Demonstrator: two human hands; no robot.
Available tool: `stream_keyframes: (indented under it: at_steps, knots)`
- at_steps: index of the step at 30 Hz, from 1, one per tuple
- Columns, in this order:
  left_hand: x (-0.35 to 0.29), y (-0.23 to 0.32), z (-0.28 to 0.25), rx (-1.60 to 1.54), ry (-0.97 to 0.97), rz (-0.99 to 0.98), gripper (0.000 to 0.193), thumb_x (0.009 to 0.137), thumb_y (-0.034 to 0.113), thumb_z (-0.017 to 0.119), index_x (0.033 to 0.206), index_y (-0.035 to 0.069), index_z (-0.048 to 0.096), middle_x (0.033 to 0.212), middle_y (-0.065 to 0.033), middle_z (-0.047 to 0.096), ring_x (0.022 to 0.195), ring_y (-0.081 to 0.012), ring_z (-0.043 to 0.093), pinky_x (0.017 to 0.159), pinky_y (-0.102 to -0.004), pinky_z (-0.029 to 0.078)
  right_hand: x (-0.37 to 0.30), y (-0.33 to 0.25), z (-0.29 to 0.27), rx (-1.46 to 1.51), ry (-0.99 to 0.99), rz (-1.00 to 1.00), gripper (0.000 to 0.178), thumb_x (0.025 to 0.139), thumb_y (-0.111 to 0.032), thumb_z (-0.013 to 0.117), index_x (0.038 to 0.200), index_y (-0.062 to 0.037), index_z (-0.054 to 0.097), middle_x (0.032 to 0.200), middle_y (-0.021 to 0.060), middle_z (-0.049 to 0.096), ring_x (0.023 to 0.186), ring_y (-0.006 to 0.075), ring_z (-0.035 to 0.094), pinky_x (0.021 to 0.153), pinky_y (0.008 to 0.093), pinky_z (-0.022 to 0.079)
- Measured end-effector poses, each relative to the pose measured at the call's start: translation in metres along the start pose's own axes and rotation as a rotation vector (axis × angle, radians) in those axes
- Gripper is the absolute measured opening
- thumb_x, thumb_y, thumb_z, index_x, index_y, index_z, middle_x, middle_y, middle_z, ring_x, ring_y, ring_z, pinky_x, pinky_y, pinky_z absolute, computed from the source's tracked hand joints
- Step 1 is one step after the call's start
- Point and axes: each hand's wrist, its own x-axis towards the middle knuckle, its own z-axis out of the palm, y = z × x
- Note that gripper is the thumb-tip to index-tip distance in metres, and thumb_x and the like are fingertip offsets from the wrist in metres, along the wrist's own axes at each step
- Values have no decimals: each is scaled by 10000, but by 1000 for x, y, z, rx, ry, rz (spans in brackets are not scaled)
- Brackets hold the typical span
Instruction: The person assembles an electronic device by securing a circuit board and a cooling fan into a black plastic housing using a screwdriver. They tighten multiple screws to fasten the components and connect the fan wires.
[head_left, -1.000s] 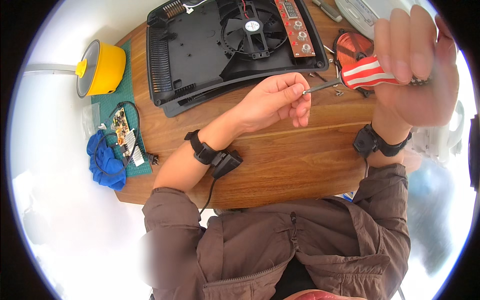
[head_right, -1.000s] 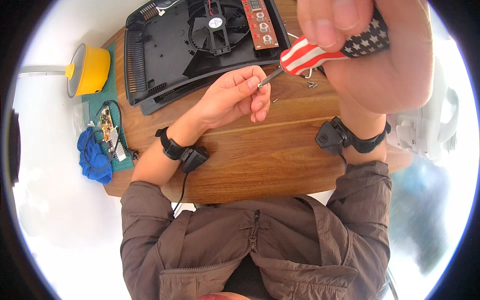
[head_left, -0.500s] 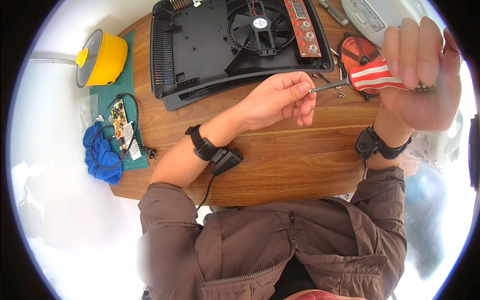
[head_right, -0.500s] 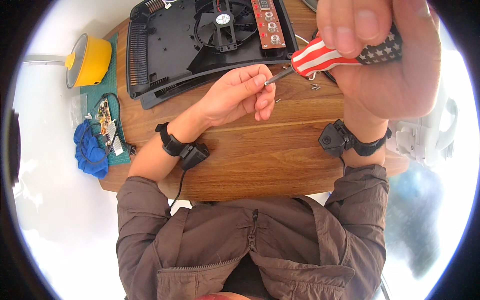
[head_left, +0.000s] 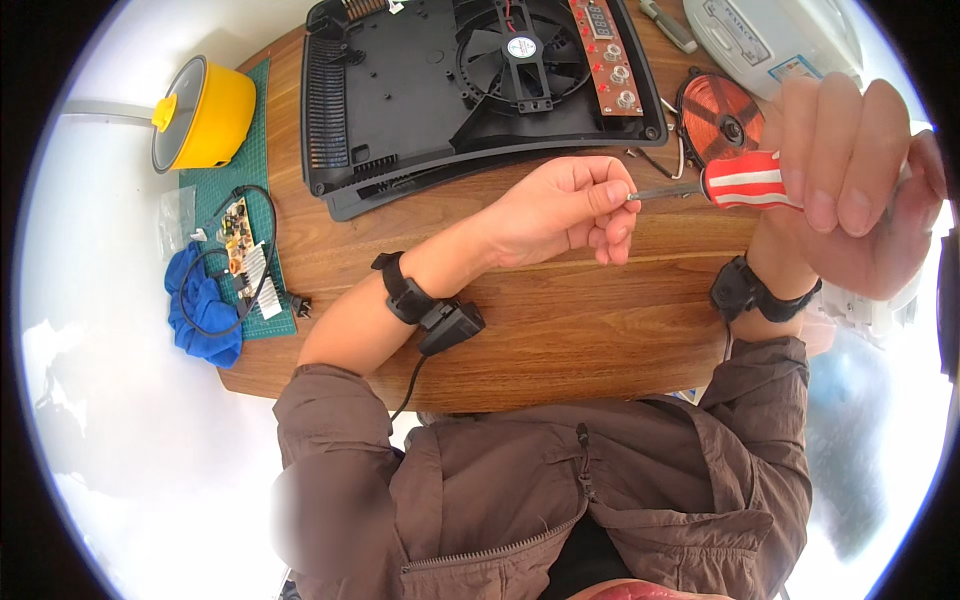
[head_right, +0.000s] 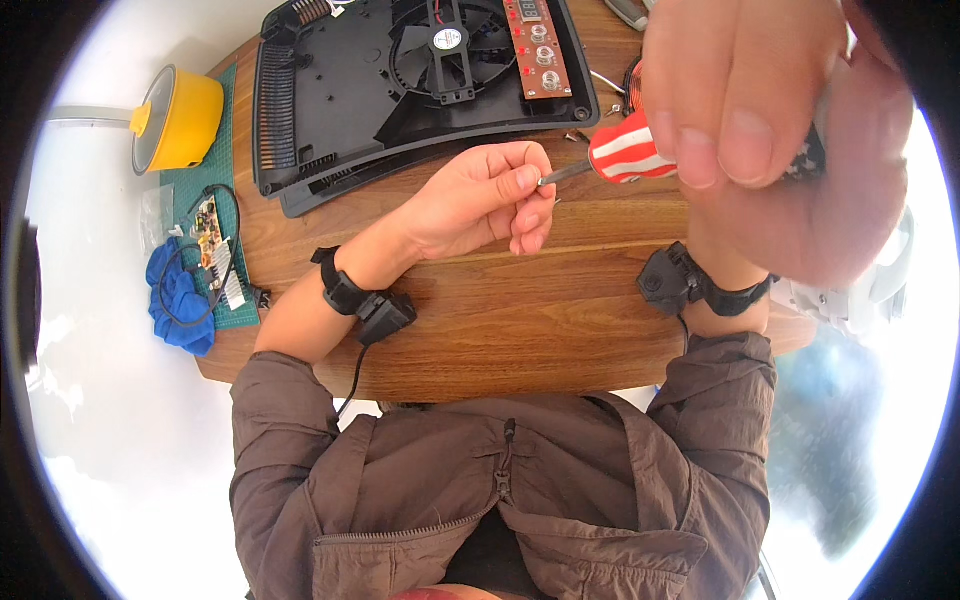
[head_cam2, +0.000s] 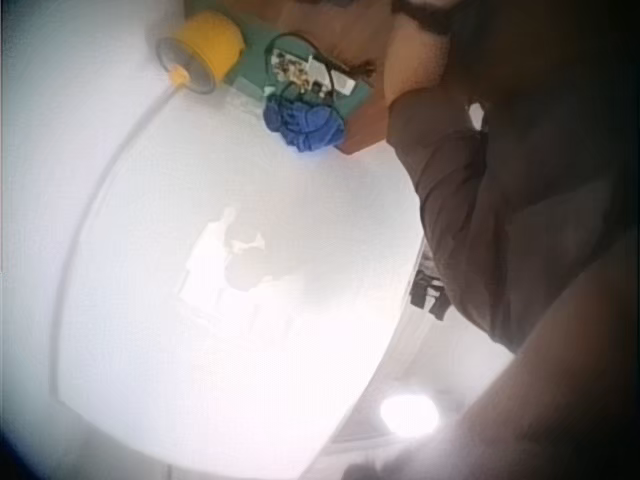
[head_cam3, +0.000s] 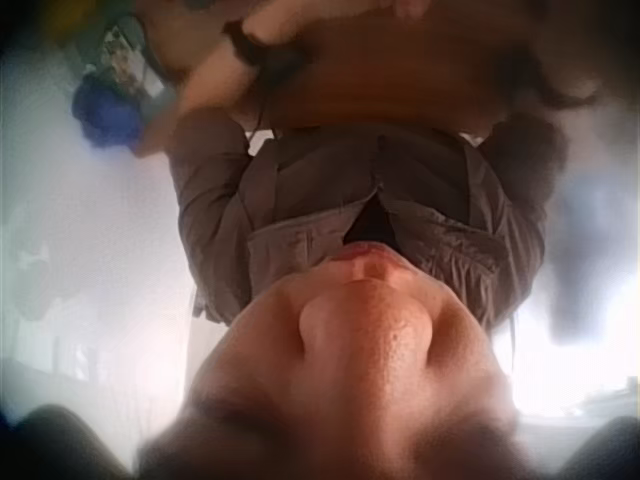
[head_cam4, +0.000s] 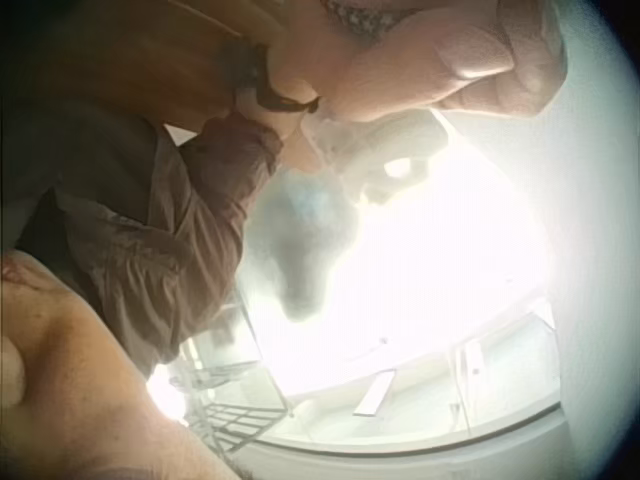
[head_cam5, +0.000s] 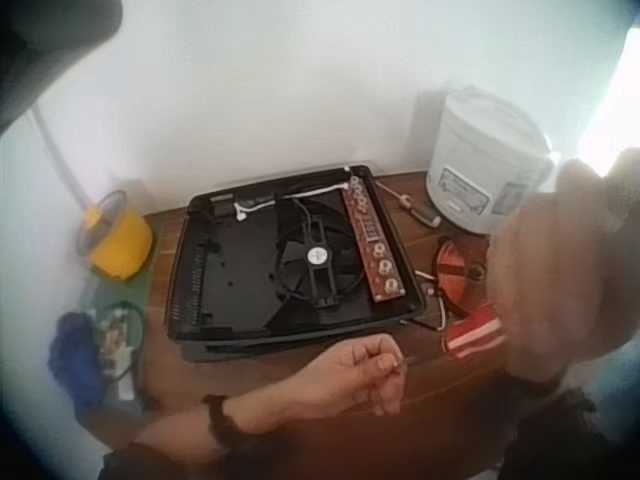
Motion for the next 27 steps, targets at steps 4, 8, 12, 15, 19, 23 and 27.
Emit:
stream_keyframes:
  at_steps: [4,8,12,15,19,23,27]
  knots:
    - [-2,11,1,123,-8,38,205,1094,235,540,1034,41,569,819,-57,660,773,-187,698,646,-281,552,-8,3,-7,4,138,-27,257,1073,-232,446,1146,-80,640,817,-31,503,701,100,430,651,274,353]
    - [-7,30,11,427,-28,68,142,1075,149,561,1044,13,587,872,-94,713,802,-183,722,685,-292,579,-5,5,5,17,421,-49,317,1075,-281,432,1092,-21,612,812,20,462,692,131,390,664,277,333]
    - [-22,64,26,644,65,69,58,1042,36,577,1060,-6,612,904,-83,715,865,-154,714,776,-282,582,5,12,4,-91,423,-106,371,1072,-270,465,1174,67,583,940,125,553,765,187,498,715,275,399]
    - [-29,86,26,1097,211,263,29,1029,-2,583,1046,-6,606,926,-60,706,898,-132,689,830,-261,560,49,46,43,-518,697,-283,415,1104,-273,417,1346,58,484,936,74,601,701,126,545,603,227,453]
    - [-27,105,5,1729,291,617,101,912,-53,666,966,22,627,945,-66,600,910,-240,653,772,-312,519,60,50,16,-870,328,-206,397,1045,-204,595,1377,2,520,807,-12,591,625,33,503,540,168,393]
    - [-20,95,-15,1878,302,626,103,884,28,717,957,30,645,988,-100,631,934,-331,620,817,-392,511,71,45,38,-907,307,132,454,902,-114,790,1325,-77,628,670,-60,518,582,18,436,537,194,344]
    - [-15,90,-25,2005,398,734,104,905,126,721,897,58,643,951,-39,614,896,-278,603,835,-401,473,71,55,50,-1115,306,61,459,863,-89,817,1297,-113,670,666,-30,510,589,37,433,549,216,356]
